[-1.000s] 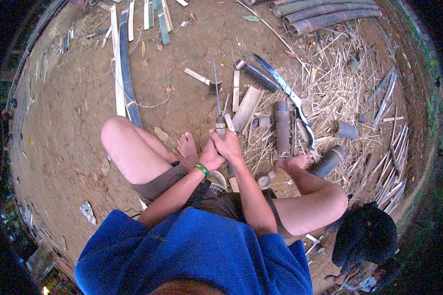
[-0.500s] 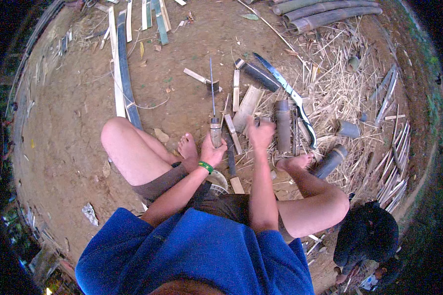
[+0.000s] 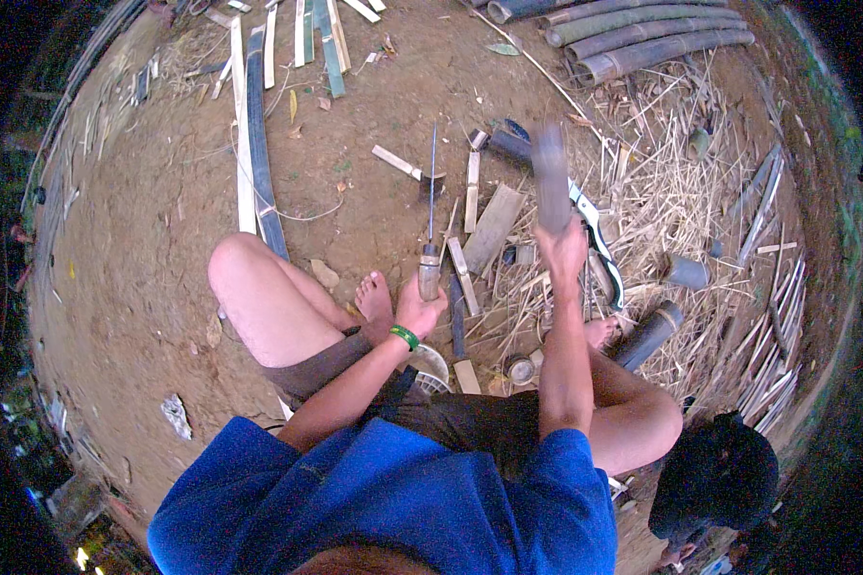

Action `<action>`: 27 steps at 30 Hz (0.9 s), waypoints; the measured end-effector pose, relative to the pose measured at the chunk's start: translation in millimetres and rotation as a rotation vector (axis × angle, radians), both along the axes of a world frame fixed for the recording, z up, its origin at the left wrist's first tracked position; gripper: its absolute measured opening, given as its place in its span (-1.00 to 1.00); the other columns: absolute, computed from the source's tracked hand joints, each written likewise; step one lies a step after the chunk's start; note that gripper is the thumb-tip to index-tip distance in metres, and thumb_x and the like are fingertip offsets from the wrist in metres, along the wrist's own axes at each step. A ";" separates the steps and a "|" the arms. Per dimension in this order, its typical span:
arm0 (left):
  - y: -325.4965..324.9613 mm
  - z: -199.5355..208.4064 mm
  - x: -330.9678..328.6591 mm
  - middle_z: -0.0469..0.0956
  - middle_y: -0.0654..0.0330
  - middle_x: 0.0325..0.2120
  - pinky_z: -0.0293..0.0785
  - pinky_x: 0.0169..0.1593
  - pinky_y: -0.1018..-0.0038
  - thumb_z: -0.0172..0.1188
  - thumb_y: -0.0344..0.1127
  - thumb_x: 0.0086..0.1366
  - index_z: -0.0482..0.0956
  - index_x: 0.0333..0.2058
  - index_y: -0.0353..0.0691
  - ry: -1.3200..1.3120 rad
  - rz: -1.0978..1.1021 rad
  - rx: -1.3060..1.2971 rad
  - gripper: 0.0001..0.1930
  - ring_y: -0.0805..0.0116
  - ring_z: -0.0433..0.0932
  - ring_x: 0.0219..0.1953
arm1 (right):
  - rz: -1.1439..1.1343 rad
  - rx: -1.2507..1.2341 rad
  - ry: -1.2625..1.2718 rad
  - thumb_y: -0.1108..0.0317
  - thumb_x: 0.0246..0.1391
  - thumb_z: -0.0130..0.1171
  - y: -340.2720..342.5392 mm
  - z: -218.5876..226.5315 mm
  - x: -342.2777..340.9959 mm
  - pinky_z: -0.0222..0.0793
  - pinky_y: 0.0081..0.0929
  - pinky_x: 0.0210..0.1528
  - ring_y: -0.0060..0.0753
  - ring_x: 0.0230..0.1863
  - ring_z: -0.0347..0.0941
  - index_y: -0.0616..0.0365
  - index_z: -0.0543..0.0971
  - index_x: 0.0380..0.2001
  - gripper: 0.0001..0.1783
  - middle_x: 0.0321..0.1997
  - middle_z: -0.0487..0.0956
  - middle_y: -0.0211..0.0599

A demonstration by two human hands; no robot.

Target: The person selects a bamboo pole and sits on the ground. Using a metal splitting tool and a wooden mallet, they repeatedly strike the tool to split the bamboo into smaller strips. The person handles the bamboo pieces and tools with their hands, occasionally adjusting the position of the bamboo to continue splitting.

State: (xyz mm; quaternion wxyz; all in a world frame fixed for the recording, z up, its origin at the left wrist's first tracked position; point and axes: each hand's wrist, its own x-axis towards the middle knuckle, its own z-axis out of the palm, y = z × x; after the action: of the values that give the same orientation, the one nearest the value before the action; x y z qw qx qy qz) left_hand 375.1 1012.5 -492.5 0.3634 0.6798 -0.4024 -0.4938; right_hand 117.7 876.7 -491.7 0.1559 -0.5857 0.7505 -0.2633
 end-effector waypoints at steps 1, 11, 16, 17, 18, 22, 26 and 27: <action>-1.6 7.5 -1.2 0.51 0.24 -0.52 0.45 -0.30 0.40 0.24 -0.44 0.00 0.44 -0.26 -0.23 -0.010 0.012 -0.015 -0.72 0.39 0.49 -0.47 | 0.031 -0.053 -0.040 0.09 -0.30 0.37 -17.1 50.7 19.2 0.45 -0.11 -0.11 0.21 -0.20 0.55 0.30 0.47 -0.11 -0.32 -0.28 0.60 0.20; 2.3 -5.7 2.8 0.53 0.14 -0.50 0.45 -0.27 0.35 0.23 -0.33 0.06 0.47 -0.26 -0.26 -0.055 -0.032 -0.014 -0.74 0.29 0.52 -0.43 | 0.366 0.309 0.206 0.20 -0.24 0.41 -12.0 120.8 79.1 0.48 -0.34 -0.10 -0.22 -0.19 0.58 0.28 0.36 0.06 -0.23 -0.17 0.61 -0.05; 2.7 -8.2 2.8 0.55 0.10 -0.51 0.45 -0.28 0.30 0.24 -0.34 0.00 0.49 -0.28 -0.26 -0.078 -0.012 0.010 -0.73 0.22 0.54 -0.44 | 0.278 -0.560 -0.486 0.22 -0.24 0.38 -7.9 215.2 103.9 0.49 -0.34 -0.13 -0.21 -0.22 0.57 0.29 0.42 -0.03 -0.33 -0.22 0.61 0.01; -1.6 -9.2 4.0 0.56 0.07 -0.51 0.46 -0.28 0.27 0.25 -0.34 -0.02 0.49 -0.30 -0.26 -0.070 -0.006 0.018 -0.73 0.17 0.56 -0.44 | 0.262 -0.708 -0.651 0.21 -0.23 0.39 -3.0 203.7 107.6 0.49 -0.34 -0.14 -0.22 -0.21 0.57 0.29 0.42 -0.04 -0.33 -0.21 0.60 0.01; -3.8 -9.4 3.7 0.57 0.04 -0.52 0.46 -0.28 0.24 0.25 -0.35 -0.04 0.49 -0.31 -0.26 -0.063 0.000 0.030 -0.73 0.13 0.58 -0.43 | 0.341 -0.390 -0.317 0.17 -0.25 0.39 9.8 164.3 94.0 0.50 -0.21 -0.16 -0.07 -0.26 0.59 0.29 0.38 -0.04 -0.30 -0.27 0.61 0.05; -8.1 -15.9 6.3 0.58 0.03 -0.49 0.47 -0.25 0.22 0.25 -0.35 -0.05 0.50 -0.31 -0.26 -0.154 -0.005 -0.080 -0.72 0.08 0.59 -0.40 | 0.388 0.335 0.284 0.09 -0.27 0.40 10.9 123.1 76.2 0.51 -0.06 -0.18 0.12 -0.32 0.60 0.30 0.37 -0.06 -0.26 -0.31 0.61 0.10; 6.2 -35.1 5.5 0.59 0.02 -0.45 0.47 -0.21 0.21 0.27 -0.34 -0.05 0.52 -0.28 -0.24 -0.061 -0.006 0.031 -0.70 0.06 0.60 -0.35 | 0.293 -0.301 -0.289 0.24 -0.20 0.38 17.2 223.4 107.8 0.49 -0.33 -0.18 -0.20 -0.27 0.60 0.31 0.41 -0.06 -0.37 -0.28 0.63 -0.03; 4.9 -36.7 7.2 0.59 0.02 -0.45 0.47 -0.21 0.21 0.27 -0.33 -0.05 0.52 -0.28 -0.24 -0.037 0.007 0.036 -0.70 0.07 0.60 -0.35 | 0.349 -0.552 -0.415 0.31 -0.17 0.37 23.2 203.5 107.5 0.46 -0.43 -0.21 -0.38 -0.24 0.55 0.30 0.40 -0.08 -0.43 -0.28 0.62 -0.13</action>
State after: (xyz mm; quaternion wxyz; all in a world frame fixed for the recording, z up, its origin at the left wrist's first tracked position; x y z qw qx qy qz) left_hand 382.3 1017.4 -529.3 0.3452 0.6966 -0.3977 -0.4873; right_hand 225.2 899.9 -288.2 0.1835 -0.6589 0.4928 -0.5378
